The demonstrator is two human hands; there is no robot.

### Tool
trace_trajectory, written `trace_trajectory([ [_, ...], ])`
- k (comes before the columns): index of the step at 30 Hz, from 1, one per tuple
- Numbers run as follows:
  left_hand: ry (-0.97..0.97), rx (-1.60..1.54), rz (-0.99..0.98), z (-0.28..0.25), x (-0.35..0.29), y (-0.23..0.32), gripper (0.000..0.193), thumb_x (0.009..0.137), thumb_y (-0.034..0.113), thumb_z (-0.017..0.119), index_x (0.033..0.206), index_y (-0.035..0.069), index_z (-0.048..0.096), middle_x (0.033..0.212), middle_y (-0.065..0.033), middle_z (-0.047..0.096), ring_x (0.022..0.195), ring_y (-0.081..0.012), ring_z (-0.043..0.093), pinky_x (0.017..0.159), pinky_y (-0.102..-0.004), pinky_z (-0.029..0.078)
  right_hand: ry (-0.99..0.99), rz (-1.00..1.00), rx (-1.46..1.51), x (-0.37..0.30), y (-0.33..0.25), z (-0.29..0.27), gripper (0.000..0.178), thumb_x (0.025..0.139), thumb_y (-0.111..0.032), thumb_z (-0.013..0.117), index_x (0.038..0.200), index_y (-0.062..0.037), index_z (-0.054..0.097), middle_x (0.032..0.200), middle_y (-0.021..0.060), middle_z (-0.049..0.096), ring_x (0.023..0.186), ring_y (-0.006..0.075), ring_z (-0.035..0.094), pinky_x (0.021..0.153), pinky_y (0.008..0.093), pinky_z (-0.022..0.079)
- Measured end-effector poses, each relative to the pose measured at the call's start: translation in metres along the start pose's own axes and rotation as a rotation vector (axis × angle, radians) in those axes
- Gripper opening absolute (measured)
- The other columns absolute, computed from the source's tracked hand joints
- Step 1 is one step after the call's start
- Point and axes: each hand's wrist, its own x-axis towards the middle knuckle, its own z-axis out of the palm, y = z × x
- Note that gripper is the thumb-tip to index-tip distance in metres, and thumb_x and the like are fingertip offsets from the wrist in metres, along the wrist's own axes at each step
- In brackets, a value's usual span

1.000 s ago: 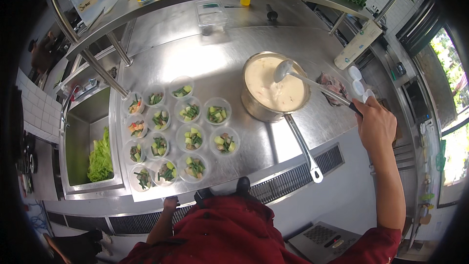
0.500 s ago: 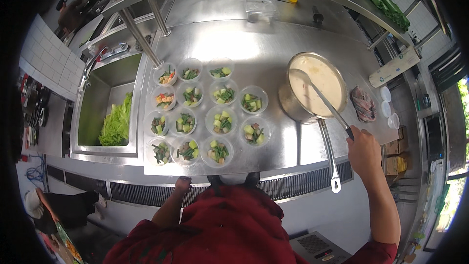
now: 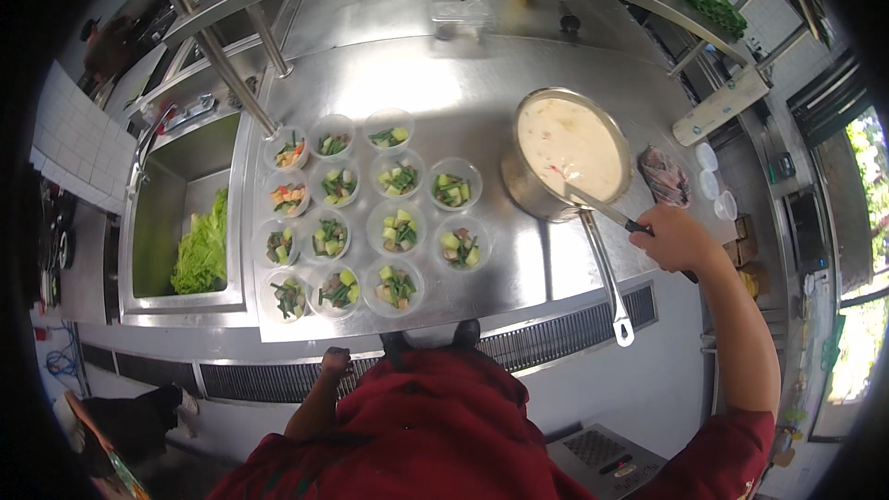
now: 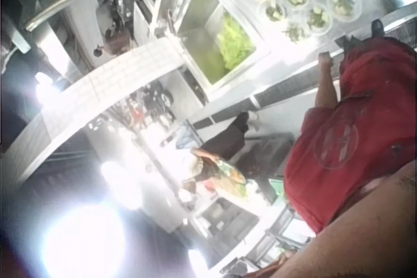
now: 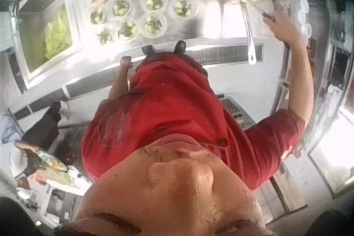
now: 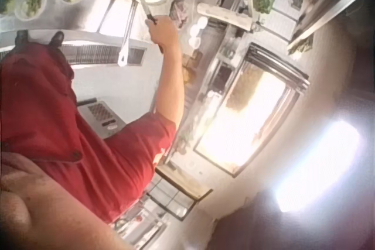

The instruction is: The person uses a ladle to scoop a creamy sauce from a pot and pours it into multiple clear plastic containers that already contain chopped vegetables. The containers are arranged on a stainless steel countertop in a commercial kitchen.

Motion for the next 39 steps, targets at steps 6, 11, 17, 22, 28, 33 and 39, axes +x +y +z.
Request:
trace_trajectory([
  [6, -0.043, -0.013, 0.017, 0.003, 0.008, 0.005, 0.034, 0.095, 0.027, 0.071, 0.113, 0.001, 0.06, 0.087, -0.0119, 0.067, 0.072, -0.0239, 0.07, 0.057, -0.0425, 0.063, -0.102, 0.153, 0.451, -0.007, 0.023, -0.004, 0.021, 0.098, -0.019, 0.064, 0.093, 0.0005, 0.07, 0.066, -0.0004, 0.056, 0.044, 0.0082, 0.05, 0.041, 0.0269, 0.041],
  [11, -0.058, 0.025, 0.075, -0.001, 0.013, 0.014, 0.032, 0.095, 0.027, 0.071, 0.11, 0.0, 0.062, 0.083, -0.0117, 0.066, 0.07, -0.0247, 0.07, 0.056, -0.0433, 0.062, -0.185, 0.225, 0.767, -0.017, 0.043, -0.003, 0.024, 0.1, -0.018, 0.062, 0.11, 0.0023, 0.07, 0.07, -0.0006, 0.054, 0.045, 0.0074, 0.046, 0.041, 0.0266, 0.038],
  [17, -0.093, 0.112, 0.014, 0.002, 0.016, 0.033, 0.039, 0.097, 0.028, 0.065, 0.125, 0.002, 0.057, 0.11, -0.0157, 0.065, 0.094, -0.0348, 0.071, 0.071, -0.0517, 0.059, -0.168, 0.228, 0.894, -0.032, 0.06, -0.001, 0.026, 0.102, -0.019, 0.06, 0.112, 0.0028, 0.069, 0.07, -0.0008, 0.054, 0.045, 0.0074, 0.044, 0.041, 0.0266, 0.037],
  [22, -0.21, 0.264, 0.28, -0.022, 0.054, 0.008, 0.041, 0.097, 0.027, 0.064, 0.129, 0.004, 0.053, 0.116, -0.0177, 0.063, 0.098, -0.0376, 0.07, 0.072, -0.0532, 0.06, -0.089, 0.223, 0.842, -0.041, 0.062, -0.002, 0.024, 0.101, -0.017, 0.061, 0.11, 0.0033, 0.07, 0.07, -0.0007, 0.054, 0.044, 0.0077, 0.045, 0.041, 0.0267, 0.037],
  [28, -0.095, 0.15, 0.114, -0.013, 0.03, 0.028, 0.036, 0.1, 0.031, 0.063, 0.127, 0.008, 0.057, 0.097, -0.0135, 0.067, 0.081, -0.0295, 0.073, 0.065, -0.0478, 0.062, 0.085, 0.239, 0.527, -0.057, 0.047, 0.009, 0.021, 0.097, -0.016, 0.067, 0.093, 0.0044, 0.069, 0.067, 0.0011, 0.055, 0.046, 0.0087, 0.05, 0.041, 0.0275, 0.04],
  [33, -0.075, 0.101, 0.069, -0.01, 0.03, 0.032, 0.031, 0.101, 0.026, 0.06, 0.126, 0.007, 0.057, 0.099, -0.0142, 0.067, 0.085, -0.0304, 0.075, 0.063, -0.046, 0.063, 0.054, 0.247, 0.644, -0.061, 0.053, 0.019, 0.023, 0.097, -0.018, 0.069, 0.091, 0.0048, 0.068, 0.065, 0.0016, 0.055, 0.047, 0.0098, 0.051, 0.042, 0.0283, 0.041],
  [39, -0.165, 0.304, 0.213, -0.013, 0.022, 0.039, 0.03, 0.103, 0.025, 0.059, 0.126, 0.006, 0.056, 0.103, -0.0135, 0.067, 0.089, -0.0319, 0.075, 0.062, -0.0447, 0.063, 0.135, 0.23, 0.594, -0.066, 0.048, 0.026, 0.024, 0.097, -0.019, 0.068, 0.092, 0.0044, 0.068, 0.065, 0.0021, 0.056, 0.047, 0.0106, 0.051, 0.043, 0.0287, 0.041],
])
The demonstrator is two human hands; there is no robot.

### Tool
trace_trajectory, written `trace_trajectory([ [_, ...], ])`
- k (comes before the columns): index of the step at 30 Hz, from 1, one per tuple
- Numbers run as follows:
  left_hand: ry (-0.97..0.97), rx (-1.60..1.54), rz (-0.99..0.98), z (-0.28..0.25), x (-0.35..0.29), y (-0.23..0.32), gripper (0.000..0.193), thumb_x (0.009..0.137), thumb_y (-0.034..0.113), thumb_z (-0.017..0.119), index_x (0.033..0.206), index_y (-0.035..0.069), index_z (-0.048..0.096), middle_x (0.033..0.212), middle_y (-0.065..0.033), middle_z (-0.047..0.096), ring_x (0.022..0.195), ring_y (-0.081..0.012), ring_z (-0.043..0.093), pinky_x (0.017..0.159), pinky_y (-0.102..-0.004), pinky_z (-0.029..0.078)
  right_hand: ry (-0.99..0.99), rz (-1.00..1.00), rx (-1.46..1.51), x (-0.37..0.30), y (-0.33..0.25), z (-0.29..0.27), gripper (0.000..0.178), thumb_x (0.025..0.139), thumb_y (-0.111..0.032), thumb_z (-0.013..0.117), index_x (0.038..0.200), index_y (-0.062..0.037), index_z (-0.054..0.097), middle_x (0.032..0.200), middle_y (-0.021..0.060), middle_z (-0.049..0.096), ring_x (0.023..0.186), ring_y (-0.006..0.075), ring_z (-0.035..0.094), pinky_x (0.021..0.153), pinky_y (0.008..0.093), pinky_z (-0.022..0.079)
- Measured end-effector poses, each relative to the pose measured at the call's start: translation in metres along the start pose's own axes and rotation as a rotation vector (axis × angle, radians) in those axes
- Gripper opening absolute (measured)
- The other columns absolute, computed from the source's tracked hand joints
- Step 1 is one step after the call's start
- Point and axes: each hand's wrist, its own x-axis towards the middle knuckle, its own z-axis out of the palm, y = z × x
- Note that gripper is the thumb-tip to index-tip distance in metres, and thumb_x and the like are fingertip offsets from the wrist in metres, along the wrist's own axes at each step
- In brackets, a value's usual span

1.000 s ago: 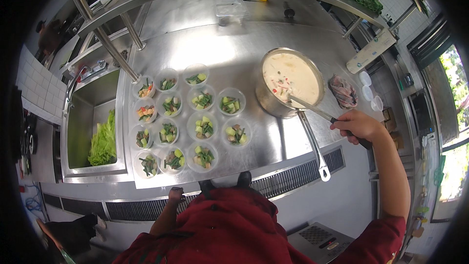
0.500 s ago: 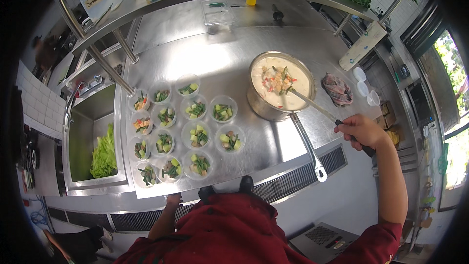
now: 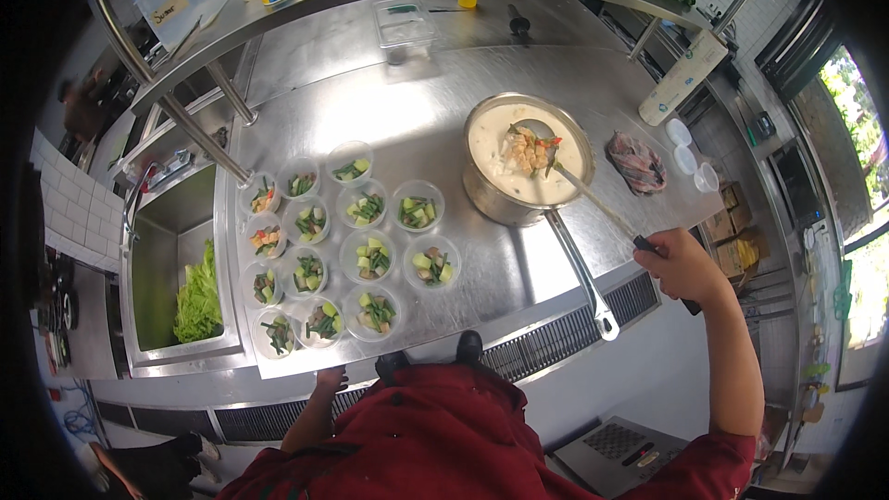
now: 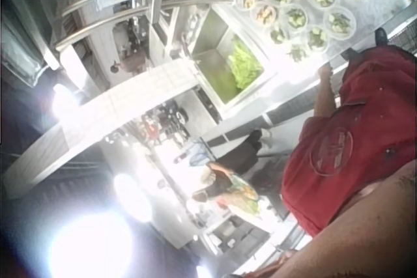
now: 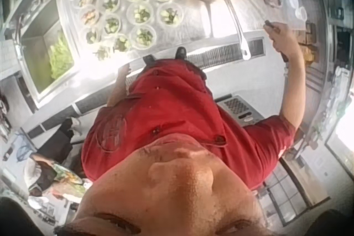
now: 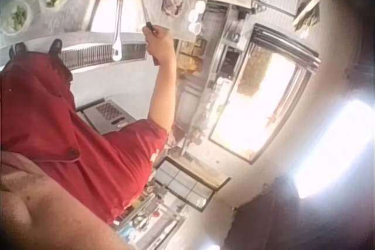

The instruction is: The person uses a ladle to scoop a creamy sauce from a pot and pours it into multiple clear plastic containers that already contain chopped vegetables. The containers are arranged on a stainless steel countertop in a commercial kitchen.

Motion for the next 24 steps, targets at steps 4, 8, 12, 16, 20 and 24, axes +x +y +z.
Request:
trace_trajectory([
  [4, 0.054, -0.194, -0.185, 0.005, 0.0, 0.01, 0.029, 0.103, 0.025, 0.058, 0.125, 0.006, 0.056, 0.106, -0.0137, 0.067, 0.092, -0.0326, 0.074, 0.062, -0.0454, 0.063, 0.001, 0.02, -0.072, -0.007, -0.006, 0.001, 0.024, 0.097, -0.019, 0.068, 0.094, 0.0044, 0.068, 0.065, 0.0019, 0.055, 0.048, 0.0109, 0.052, 0.044, 0.0291, 0.043],
  [8, 0.059, -0.187, -0.186, 0.006, -0.001, 0.009, 0.031, 0.102, 0.029, 0.06, 0.123, 0.007, 0.057, 0.107, -0.0131, 0.067, 0.092, -0.0315, 0.074, 0.064, -0.0463, 0.062, -0.029, 0.052, -0.031, -0.014, -0.005, 0.004, 0.025, 0.097, -0.02, 0.068, 0.098, 0.0054, 0.069, 0.065, 0.0026, 0.057, 0.049, 0.0114, 0.053, 0.045, 0.0289, 0.044],
  [12, 0.015, -0.214, -0.218, 0.005, 0.008, -0.006, 0.046, 0.099, 0.032, 0.066, 0.136, 0.01, 0.049, 0.118, -0.0165, 0.064, 0.1, -0.0349, 0.068, 0.076, -0.0528, 0.059, 0.002, 0.036, -0.054, -0.026, -0.012, 0.021, 0.027, 0.098, -0.022, 0.068, 0.106, 0.0044, 0.071, 0.067, 0.0042, 0.061, 0.051, 0.01, 0.055, 0.046, 0.028, 0.043],
  [16, 0.045, 0.191, 0.26, -0.016, 0.04, -0.072, 0.026, 0.097, 0.029, 0.067, 0.114, 0.009, 0.061, 0.096, -0.0082, 0.069, 0.086, -0.0266, 0.074, 0.067, -0.0452, 0.062, 0.059, -0.072, -0.09, -0.035, -0.007, 0.037, 0.024, 0.095, -0.018, 0.07, 0.105, 0.0032, 0.071, 0.07, 0.0137, 0.066, 0.057, 0.0214, 0.062, 0.055, 0.0357, 0.049],
  [20, 0.059, -0.133, -0.117, 0.009, 0.005, -0.003, 0.027, 0.096, 0.028, 0.068, 0.114, 0.009, 0.062, 0.096, -0.0059, 0.07, 0.083, -0.0251, 0.074, 0.068, -0.0427, 0.063, 0.167, -0.177, -0.182, -0.044, 0.002, 0.055, 0.02, 0.091, -0.014, 0.071, 0.1, 0.0036, 0.071, 0.075, 0.0232, 0.066, 0.067, 0.0388, 0.065, 0.067, 0.0429, 0.05],
  [24, 0.067, -0.101, -0.103, 0.006, -0.015, 0.011, 0.027, 0.097, 0.027, 0.066, 0.115, 0.007, 0.061, 0.097, -0.0075, 0.069, 0.086, -0.0258, 0.075, 0.067, -0.0441, 0.063, 0.207, -0.211, -0.225, -0.048, 0.001, 0.061, 0.019, 0.09, -0.013, 0.071, 0.096, 0.0043, 0.069, 0.075, 0.0252, 0.066, 0.072, 0.0452, 0.065, 0.068, 0.0443, 0.05],
])
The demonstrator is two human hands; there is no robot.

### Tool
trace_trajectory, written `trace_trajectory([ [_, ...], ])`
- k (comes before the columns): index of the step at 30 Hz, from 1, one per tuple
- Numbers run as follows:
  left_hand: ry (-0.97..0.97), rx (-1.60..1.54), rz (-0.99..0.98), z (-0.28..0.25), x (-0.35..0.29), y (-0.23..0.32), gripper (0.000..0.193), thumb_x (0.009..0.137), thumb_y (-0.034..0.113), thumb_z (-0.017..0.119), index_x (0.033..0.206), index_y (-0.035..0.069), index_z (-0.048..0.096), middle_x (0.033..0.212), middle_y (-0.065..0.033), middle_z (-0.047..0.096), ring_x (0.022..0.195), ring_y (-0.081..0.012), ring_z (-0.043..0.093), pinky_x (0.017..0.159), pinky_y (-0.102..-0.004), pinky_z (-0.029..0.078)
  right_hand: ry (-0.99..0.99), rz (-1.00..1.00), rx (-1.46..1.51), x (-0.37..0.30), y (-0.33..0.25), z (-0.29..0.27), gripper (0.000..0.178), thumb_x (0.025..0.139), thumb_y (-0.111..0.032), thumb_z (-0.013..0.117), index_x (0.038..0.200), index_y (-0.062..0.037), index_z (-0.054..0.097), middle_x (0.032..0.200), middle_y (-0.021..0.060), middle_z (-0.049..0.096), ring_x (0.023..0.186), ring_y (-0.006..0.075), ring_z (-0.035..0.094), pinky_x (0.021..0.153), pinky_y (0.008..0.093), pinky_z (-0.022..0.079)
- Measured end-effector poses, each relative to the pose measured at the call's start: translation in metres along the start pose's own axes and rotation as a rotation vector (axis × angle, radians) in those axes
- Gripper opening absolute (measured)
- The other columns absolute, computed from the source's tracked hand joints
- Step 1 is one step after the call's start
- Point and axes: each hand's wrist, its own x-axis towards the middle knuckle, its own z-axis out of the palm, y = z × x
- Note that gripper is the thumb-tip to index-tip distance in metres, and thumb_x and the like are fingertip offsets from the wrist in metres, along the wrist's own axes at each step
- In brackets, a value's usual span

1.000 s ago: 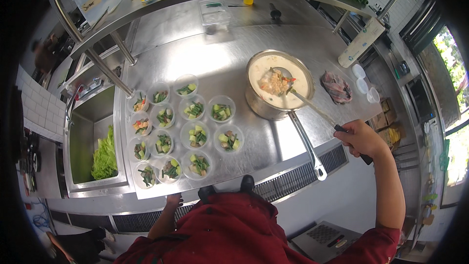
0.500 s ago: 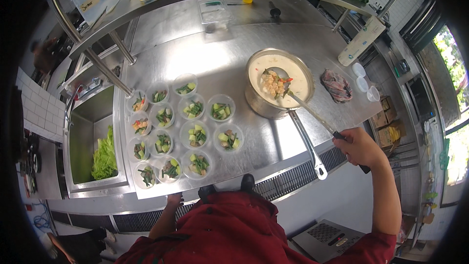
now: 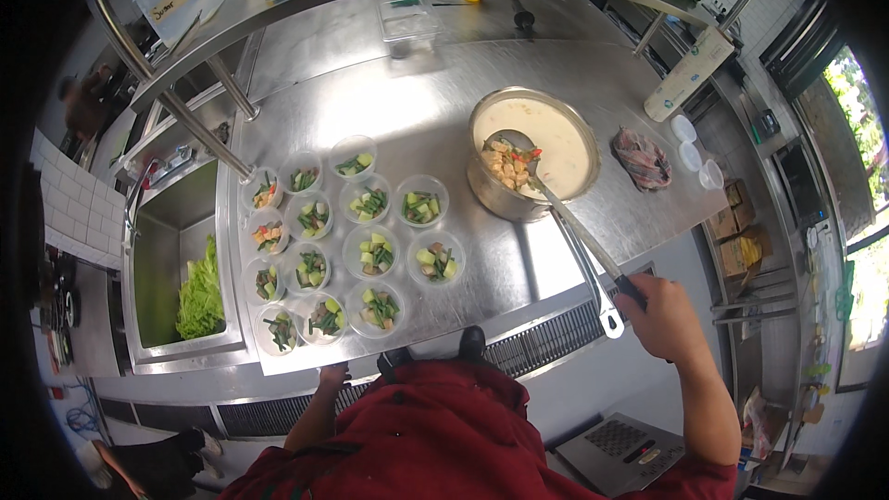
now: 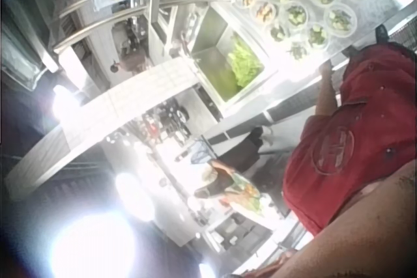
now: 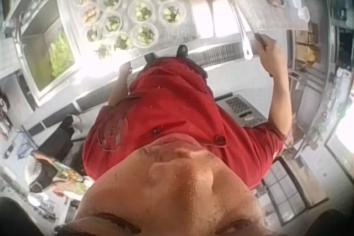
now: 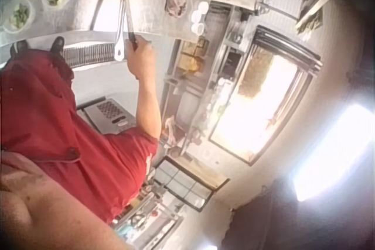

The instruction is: The person uses a ladle to scoop a creamy sauce from a pot and pours it into multiple clear plastic containers that already contain chopped vegetables. The containers are arranged on a stainless steel countertop in a commercial kitchen.

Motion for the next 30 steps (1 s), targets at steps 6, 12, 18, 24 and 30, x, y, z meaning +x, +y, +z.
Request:
trace_trajectory([
  [6, -0.057, 0.119, 0.134, -0.015, 0.041, -0.043, 0.029, 0.101, 0.024, 0.061, 0.123, 0.006, 0.057, 0.106, -0.0126, 0.067, 0.093, -0.0298, 0.074, 0.069, -0.0475, 0.063, 0.037, -0.056, 0.007, -0.001, 0.002, 0.002, 0.019, 0.089, -0.013, 0.072, 0.096, 0.0048, 0.068, 0.078, 0.0271, 0.066, 0.075, 0.0475, 0.064, 0.069, 0.0459, 0.05],
  [12, -0.072, -0.076, -0.107, -0.003, 0.02, -0.004, 0.039, 0.101, 0.028, 0.064, 0.132, 0.007, 0.053, 0.124, -0.0178, 0.063, 0.105, -0.0368, 0.068, 0.081, -0.0534, 0.058, -0.097, 0.095, 0.256, 0.008, 0.014, 0.002, 0.02, 0.095, -0.013, 0.069, 0.103, 0.0052, 0.07, 0.066, 0.0099, 0.063, 0.056, 0.0221, 0.062, 0.056, 0.0362, 0.048],
  [18, -0.001, -0.006, -0.133, 0.002, 0.003, 0.009, 0.031, 0.104, 0.027, 0.054, 0.129, 0.008, 0.055, 0.111, -0.0112, 0.067, 0.093, -0.0292, 0.074, 0.071, -0.0457, 0.064, -0.229, 0.264, 0.653, 0.025, 0.03, -0.01, 0.025, 0.1, -0.016, 0.064, 0.111, 0.0051, 0.07, 0.066, -0.0023, 0.049, 0.045, 0.0076, 0.046, 0.041, 0.0258, 0.034],
  [24, -0.043, 0.042, -0.046, -0.004, -0.004, 0.008, 0.029, 0.096, 0.026, 0.068, 0.118, 0.008, 0.061, 0.103, -0.0082, 0.067, 0.091, -0.0251, 0.073, 0.071, -0.0453, 0.063, -0.194, 0.252, 0.533, 0.043, 0.046, -0.023, 0.024, 0.103, -0.016, 0.061, 0.113, 0.0038, 0.069, 0.07, -0.0024, 0.049, 0.045, 0.0066, 0.044, 0.04, 0.0256, 0.034],
  [30, -0.049, 0.092, 0.007, -0.004, 0.03, -0.028, 0.04, 0.082, 0.017, 0.079, 0.117, 0.011, 0.062, 0.1, -0.0039, 0.07, 0.09, -0.0222, 0.073, 0.077, -0.0384, 0.06, -0.131, 0.263, 0.535, 0.043, 0.044, -0.027, 0.023, 0.099, -0.019, 0.066, 0.104, 0.0028, 0.07, 0.069, -0.0007, 0.052, 0.045, 0.0087, 0.047, 0.041, 0.0274, 0.035],
])
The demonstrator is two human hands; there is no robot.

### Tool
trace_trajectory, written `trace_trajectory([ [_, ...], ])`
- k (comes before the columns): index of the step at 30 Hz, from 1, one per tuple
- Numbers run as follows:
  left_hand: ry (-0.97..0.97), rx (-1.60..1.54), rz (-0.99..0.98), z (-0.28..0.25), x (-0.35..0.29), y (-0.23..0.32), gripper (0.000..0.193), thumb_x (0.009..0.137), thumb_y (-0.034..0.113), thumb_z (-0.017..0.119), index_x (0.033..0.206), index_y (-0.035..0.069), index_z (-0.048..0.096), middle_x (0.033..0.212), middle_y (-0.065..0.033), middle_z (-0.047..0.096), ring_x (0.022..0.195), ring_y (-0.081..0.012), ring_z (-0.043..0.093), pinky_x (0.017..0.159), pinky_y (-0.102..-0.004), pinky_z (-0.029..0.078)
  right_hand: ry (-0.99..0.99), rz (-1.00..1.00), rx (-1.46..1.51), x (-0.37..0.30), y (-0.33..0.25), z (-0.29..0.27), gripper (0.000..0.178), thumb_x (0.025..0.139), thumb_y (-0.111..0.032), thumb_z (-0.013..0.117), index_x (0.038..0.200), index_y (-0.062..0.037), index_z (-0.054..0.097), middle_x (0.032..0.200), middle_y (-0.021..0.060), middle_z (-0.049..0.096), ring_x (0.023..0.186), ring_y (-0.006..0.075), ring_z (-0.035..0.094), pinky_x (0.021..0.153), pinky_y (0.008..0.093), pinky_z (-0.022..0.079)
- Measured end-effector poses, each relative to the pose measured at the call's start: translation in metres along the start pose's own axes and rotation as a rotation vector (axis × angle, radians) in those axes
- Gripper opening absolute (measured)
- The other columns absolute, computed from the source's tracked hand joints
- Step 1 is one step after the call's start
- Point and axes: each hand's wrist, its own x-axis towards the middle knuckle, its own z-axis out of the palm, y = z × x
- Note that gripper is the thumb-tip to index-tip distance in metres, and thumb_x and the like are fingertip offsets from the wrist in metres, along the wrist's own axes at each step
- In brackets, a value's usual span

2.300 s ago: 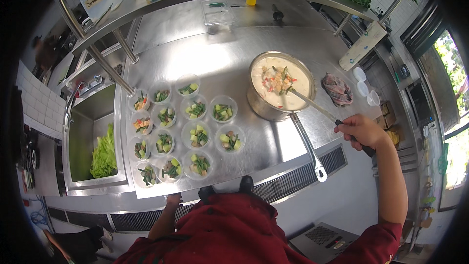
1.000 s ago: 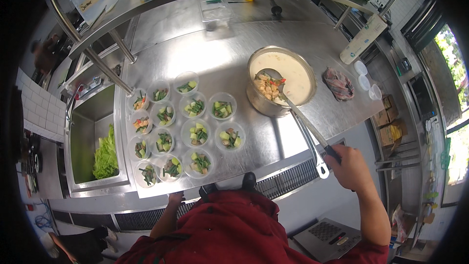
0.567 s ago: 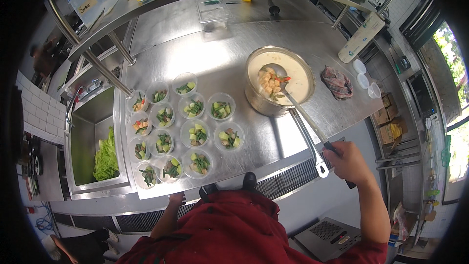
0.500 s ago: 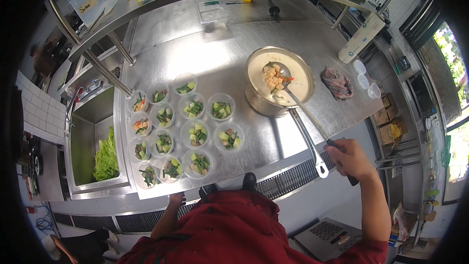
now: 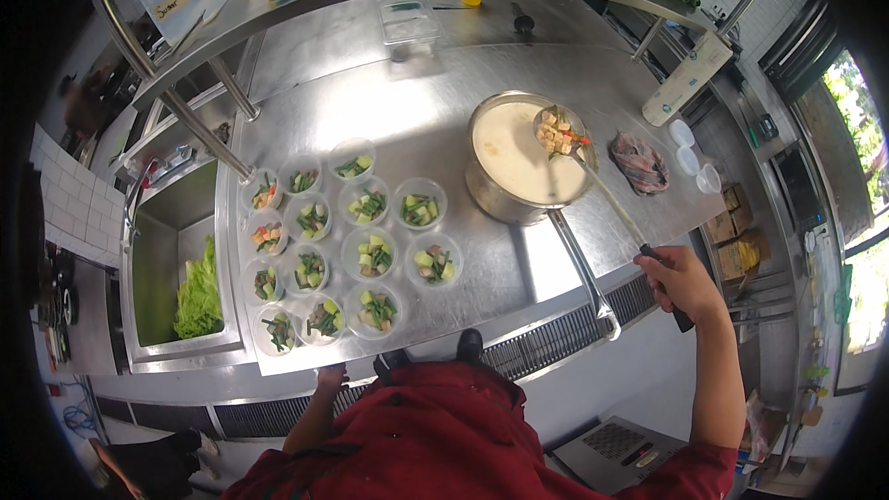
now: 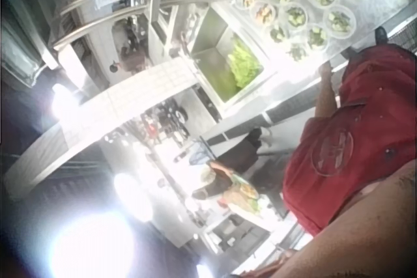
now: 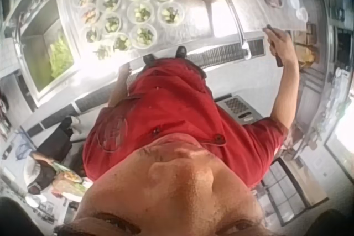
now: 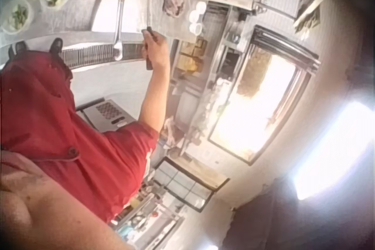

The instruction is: The person uses a ladle to scoop a creamy sauce from a pot and pours it into multiple clear plastic containers that already contain chopped vegetables. The containers are arranged on a stainless steel countertop in a commercial kitchen.

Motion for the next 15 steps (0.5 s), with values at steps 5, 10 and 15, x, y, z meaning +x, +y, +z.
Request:
trace_trajectory([
  [5, -0.045, 0.111, 0.268, -0.009, 0.054, -0.054, 0.037, 0.093, 0.026, 0.07, 0.124, 0.01, 0.058, 0.107, -0.0096, 0.067, 0.091, -0.0302, 0.071, 0.074, -0.046, 0.058, 0.0, -0.004, -0.043, -0.002, -0.01, -0.006, 0.024, 0.098, -0.021, 0.067, 0.097, 0.0026, 0.069, 0.068, -0.0003, 0.053, 0.043, 0.0089, 0.046, 0.041, 0.0281, 0.035],
  [10, 0.037, 0.5, 0.363, -0.008, 0.051, -0.056, 0.055, 0.081, 0.021, 0.076, 0.133, 0.013, 0.06, 0.135, -0.0154, 0.063, 0.123, -0.0355, 0.062, 0.098, -0.048, 0.054, -0.081, -0.068, -0.066, -0.01, -0.025, -0.002, 0.021, 0.097, -0.015, 0.065, 0.103, 0.004, 0.069, 0.065, 0.0008, 0.052, 0.038, 0.009, 0.045, 0.036, 0.0273, 0.032],
  [15, 0.059, 0.697, 0.39, 0.002, -0.003, -0.003, 0.046, 0.09, 0.03, 0.062, 0.132, 0.013, 0.062, 0.127, -0.0191, 0.067, 0.115, -0.0408, 0.065, 0.095, -0.0502, 0.054, -0.189, -0.089, -0.107, -0.025, -0.069, 0.034, 0.019, 0.096, -0.007, 0.061, 0.109, 0.0055, 0.067, 0.063, 0.0012, 0.052, 0.037, 0.0083, 0.044, 0.035, 0.0257, 0.031],
])
